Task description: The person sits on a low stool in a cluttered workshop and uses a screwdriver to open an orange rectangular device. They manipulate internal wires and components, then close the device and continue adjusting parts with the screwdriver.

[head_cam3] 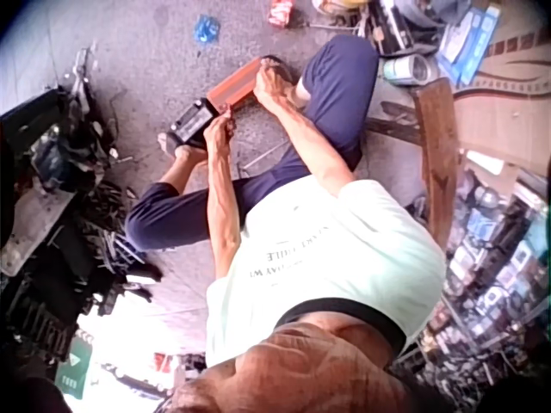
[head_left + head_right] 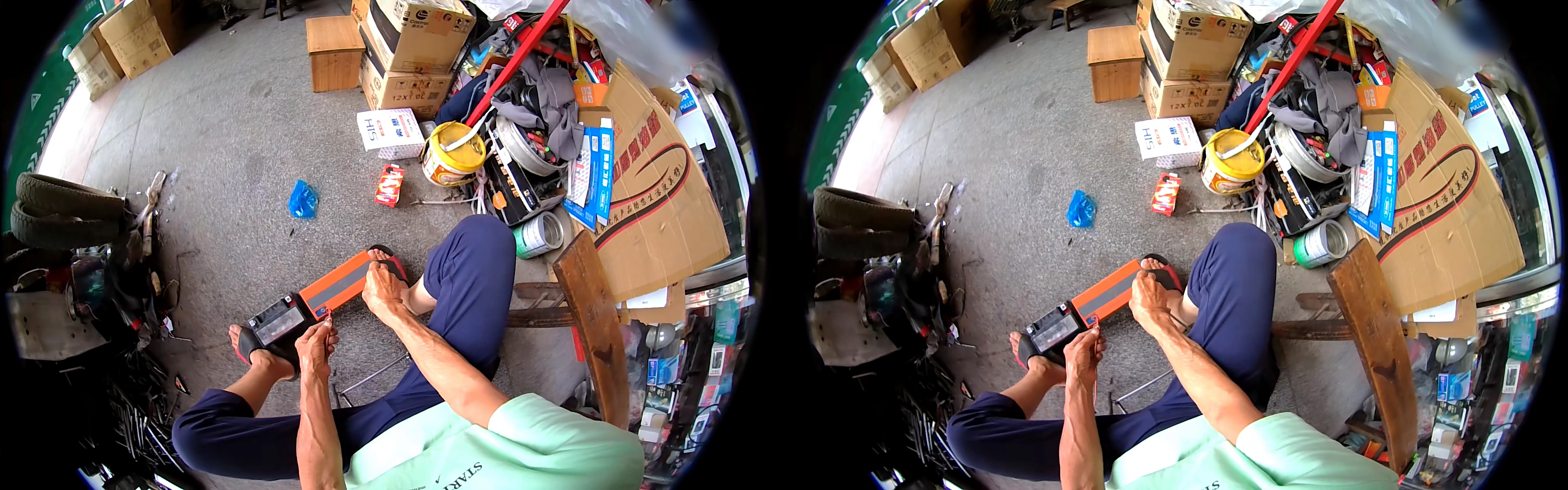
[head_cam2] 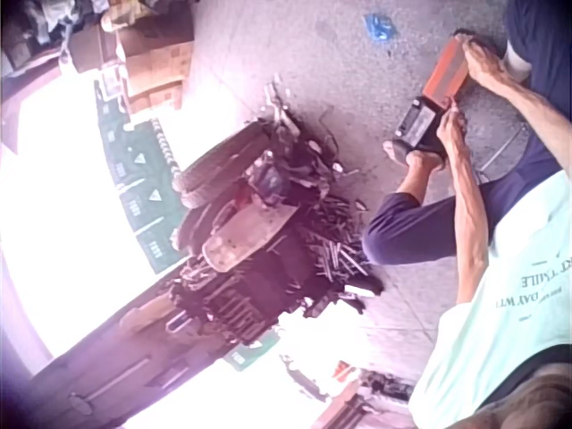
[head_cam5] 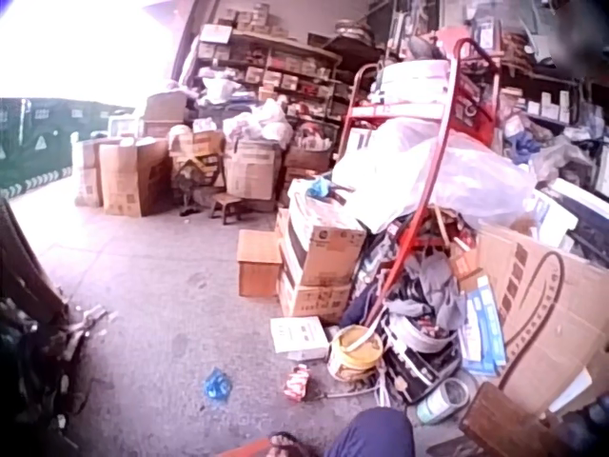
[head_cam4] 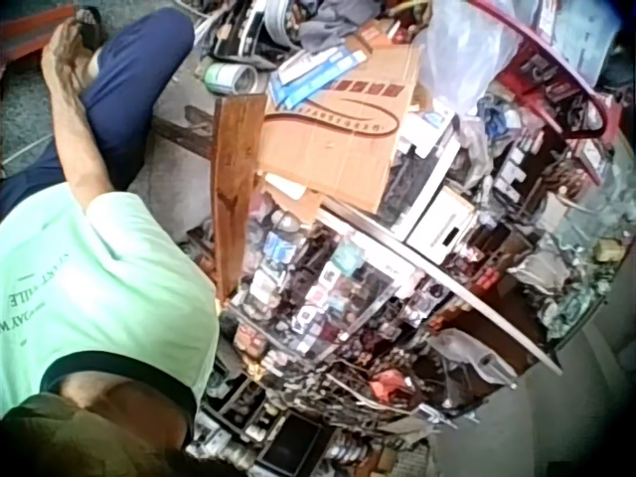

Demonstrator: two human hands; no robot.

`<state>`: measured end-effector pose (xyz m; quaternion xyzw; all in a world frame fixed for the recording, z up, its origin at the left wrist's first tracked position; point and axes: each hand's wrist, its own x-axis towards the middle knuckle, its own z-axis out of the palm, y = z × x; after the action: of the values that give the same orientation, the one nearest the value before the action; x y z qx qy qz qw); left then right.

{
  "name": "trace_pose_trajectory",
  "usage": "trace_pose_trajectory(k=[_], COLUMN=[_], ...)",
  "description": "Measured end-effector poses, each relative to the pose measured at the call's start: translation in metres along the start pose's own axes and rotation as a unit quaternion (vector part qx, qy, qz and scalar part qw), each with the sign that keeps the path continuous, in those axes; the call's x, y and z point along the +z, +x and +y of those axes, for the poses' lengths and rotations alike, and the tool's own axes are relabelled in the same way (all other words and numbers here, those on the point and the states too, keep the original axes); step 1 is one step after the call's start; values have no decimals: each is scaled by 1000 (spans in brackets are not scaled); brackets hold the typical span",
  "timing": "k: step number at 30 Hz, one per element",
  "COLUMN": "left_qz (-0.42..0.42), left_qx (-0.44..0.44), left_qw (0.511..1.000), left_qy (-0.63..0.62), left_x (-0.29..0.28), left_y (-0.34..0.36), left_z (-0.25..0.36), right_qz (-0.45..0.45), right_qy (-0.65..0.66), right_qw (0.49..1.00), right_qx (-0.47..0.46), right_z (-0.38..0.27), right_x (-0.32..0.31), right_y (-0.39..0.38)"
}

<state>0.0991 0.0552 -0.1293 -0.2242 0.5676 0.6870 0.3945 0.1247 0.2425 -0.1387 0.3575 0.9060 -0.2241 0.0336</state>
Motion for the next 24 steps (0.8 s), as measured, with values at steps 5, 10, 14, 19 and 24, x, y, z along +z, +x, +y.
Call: trace_pose_trajectory(k=[5,10,14,19,24], left_qz=[6,6,6,20,19], left_qx=[0,7,11,4,1], left_qw=[1000,1000,1000,1000,1000], left_qy=[2,-15,-23,-6,10], left_x=[0,-4,-7,-7,-3], left_y=[0,0,0,-1,-1], left_z=[1,1,4,2,2], right_qz=[20,-50,11,39,28], right_qy=[45,29,-13,33,39], right_qw=[999,998,999,997,998], right_qx=[-22,26,-28,-57,-38], right_z=[0,1,4,10,15], right_x=[7,-1,12,8,11], right_y=[-2,-8,-11,-14,-8])
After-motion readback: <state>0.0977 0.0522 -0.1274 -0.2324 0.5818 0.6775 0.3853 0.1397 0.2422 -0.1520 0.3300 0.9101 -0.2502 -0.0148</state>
